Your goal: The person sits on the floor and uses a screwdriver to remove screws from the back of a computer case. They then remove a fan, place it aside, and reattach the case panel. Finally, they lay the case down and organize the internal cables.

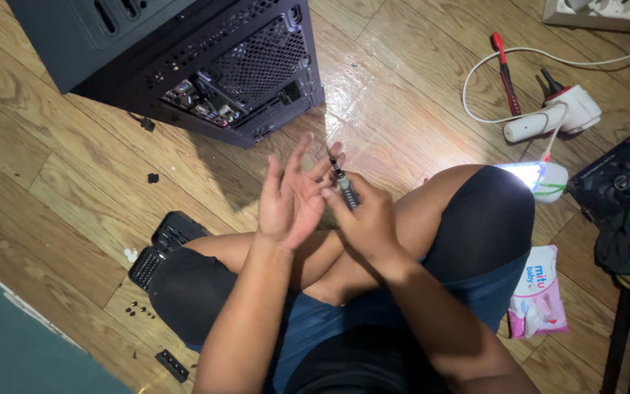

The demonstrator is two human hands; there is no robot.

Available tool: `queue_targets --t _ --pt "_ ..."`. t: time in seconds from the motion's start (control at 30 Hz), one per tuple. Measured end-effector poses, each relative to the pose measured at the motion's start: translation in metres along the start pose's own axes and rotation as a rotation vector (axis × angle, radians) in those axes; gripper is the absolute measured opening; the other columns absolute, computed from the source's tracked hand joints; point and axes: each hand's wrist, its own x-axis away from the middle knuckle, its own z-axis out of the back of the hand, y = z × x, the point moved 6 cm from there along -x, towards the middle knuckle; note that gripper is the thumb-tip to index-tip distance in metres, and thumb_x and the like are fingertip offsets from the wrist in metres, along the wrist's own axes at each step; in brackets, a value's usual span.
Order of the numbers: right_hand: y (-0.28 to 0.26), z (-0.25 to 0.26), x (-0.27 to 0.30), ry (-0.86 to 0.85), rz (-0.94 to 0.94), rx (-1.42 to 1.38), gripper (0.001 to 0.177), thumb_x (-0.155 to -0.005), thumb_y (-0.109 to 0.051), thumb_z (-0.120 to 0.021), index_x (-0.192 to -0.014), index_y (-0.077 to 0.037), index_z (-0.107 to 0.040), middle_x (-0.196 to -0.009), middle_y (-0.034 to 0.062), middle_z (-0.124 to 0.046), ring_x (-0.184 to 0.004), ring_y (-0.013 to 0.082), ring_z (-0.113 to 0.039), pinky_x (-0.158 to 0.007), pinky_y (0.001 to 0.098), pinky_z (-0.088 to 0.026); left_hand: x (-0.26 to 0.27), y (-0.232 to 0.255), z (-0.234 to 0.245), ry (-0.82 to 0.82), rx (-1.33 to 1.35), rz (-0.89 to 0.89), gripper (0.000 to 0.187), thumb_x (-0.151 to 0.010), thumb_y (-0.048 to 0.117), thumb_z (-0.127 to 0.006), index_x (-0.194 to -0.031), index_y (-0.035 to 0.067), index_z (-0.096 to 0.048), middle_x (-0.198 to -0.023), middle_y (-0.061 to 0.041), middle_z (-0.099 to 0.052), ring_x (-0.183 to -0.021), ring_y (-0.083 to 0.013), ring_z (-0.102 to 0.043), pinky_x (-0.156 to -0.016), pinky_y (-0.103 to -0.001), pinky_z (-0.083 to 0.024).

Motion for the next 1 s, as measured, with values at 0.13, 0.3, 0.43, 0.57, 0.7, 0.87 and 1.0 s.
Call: queue_targets --t 0.13,0.3,0.43,0.57,0.7,0.87,1.0 --pt "-0.013 -0.002 -0.004 0.030 0.163 0.056 0.015 -0.092 -0.014 -0.076 -0.103 -0.004 -0.072 -0.074 0.0146 -0.068 -0.061 0.0256 -0.068 -0.057 0.0363 -0.050 0.004 -0.010 0.005 0.072 -0.081 0.006 0.069 -0.109 0.054 -0.041 -0.162 0.012 -0.028 -0.160 -0.030 -0.037 -0.150 -0.0377 -0.037 -0.123 -0.045 -0.034" --pt "-0.013 -0.006 0.005 0.042 0.295 0.181 0.013 -0.090 -0.012 -0.074 -0.100 -0.005 -0.072 -0.083 0.0176 -0.072 -0.072 0.0357 -0.071 -0.061 0.0419 -0.052 0.008 -0.013 0.017 0.094 -0.112 0.018 0.062 -0.108 0.041 -0.042 -0.161 0.014 -0.026 -0.159 -0.029 -0.037 -0.150 -0.0371 -0.036 -0.124 -0.047 -0.031" --pt "0.011 -0.015 0.005 0.012 0.144 -0.031 0.013 -0.095 -0.015 -0.073 -0.101 -0.004 -0.071 -0.084 0.0124 -0.072 -0.073 0.0280 -0.071 -0.064 0.0375 -0.055 0.011 -0.017 0.027 0.126 -0.293 -0.005 0.060 -0.106 0.021 -0.042 -0.162 0.009 -0.025 -0.157 -0.028 -0.042 -0.147 -0.0344 -0.042 -0.124 -0.043 -0.033" --pt "0.063 -0.033 0.005 -0.096 -0.437 -0.866 0.010 -0.101 -0.016 -0.068 -0.099 -0.007 -0.066 -0.072 -0.0019 -0.057 -0.059 0.0112 -0.052 -0.056 0.0278 -0.043 0.007 -0.018 0.034 0.243 -0.776 -0.111 0.036 -0.108 0.011 -0.050 -0.143 0.000 -0.047 -0.144 -0.022 -0.061 -0.132 -0.0271 -0.061 -0.114 -0.037 -0.047" --pt "0.080 -0.038 0.010 -0.192 -0.736 -1.232 0.008 -0.100 -0.018 -0.062 -0.098 -0.010 -0.061 -0.061 -0.0046 -0.042 -0.048 0.0070 -0.040 -0.051 0.0250 -0.037 0.017 -0.007 0.013 0.371 -1.427 -0.185 0.022 -0.101 0.008 -0.067 -0.120 0.000 -0.074 -0.102 -0.016 -0.076 -0.088 -0.0194 -0.068 -0.083 -0.032 -0.054" --pt "0.080 -0.036 0.013 -0.261 -0.719 -1.279 0.013 -0.104 -0.019 -0.062 -0.097 -0.009 -0.060 -0.063 -0.0040 -0.045 -0.050 0.0071 -0.043 -0.050 0.0244 -0.037 0.012 0.008 -0.010 0.205 -1.696 -0.349 0.015 -0.094 0.010 -0.074 -0.105 0.000 -0.076 -0.099 -0.009 -0.079 -0.094 -0.0145 -0.076 -0.083 -0.027 -0.058" --pt "0.076 -0.034 0.016 -0.267 -0.710 -1.065 0.021 -0.105 -0.024 -0.056 -0.107 -0.005 -0.065 -0.062 -0.0033 -0.046 -0.049 0.0068 -0.040 -0.047 0.0230 -0.033 0.009 0.009 0.023 0.196 -1.249 -0.177 0.014 -0.101 0.007 -0.065 -0.109 -0.003 -0.070 -0.103 -0.011 -0.077 -0.097 -0.0181 -0.073 -0.088 -0.030 -0.058"
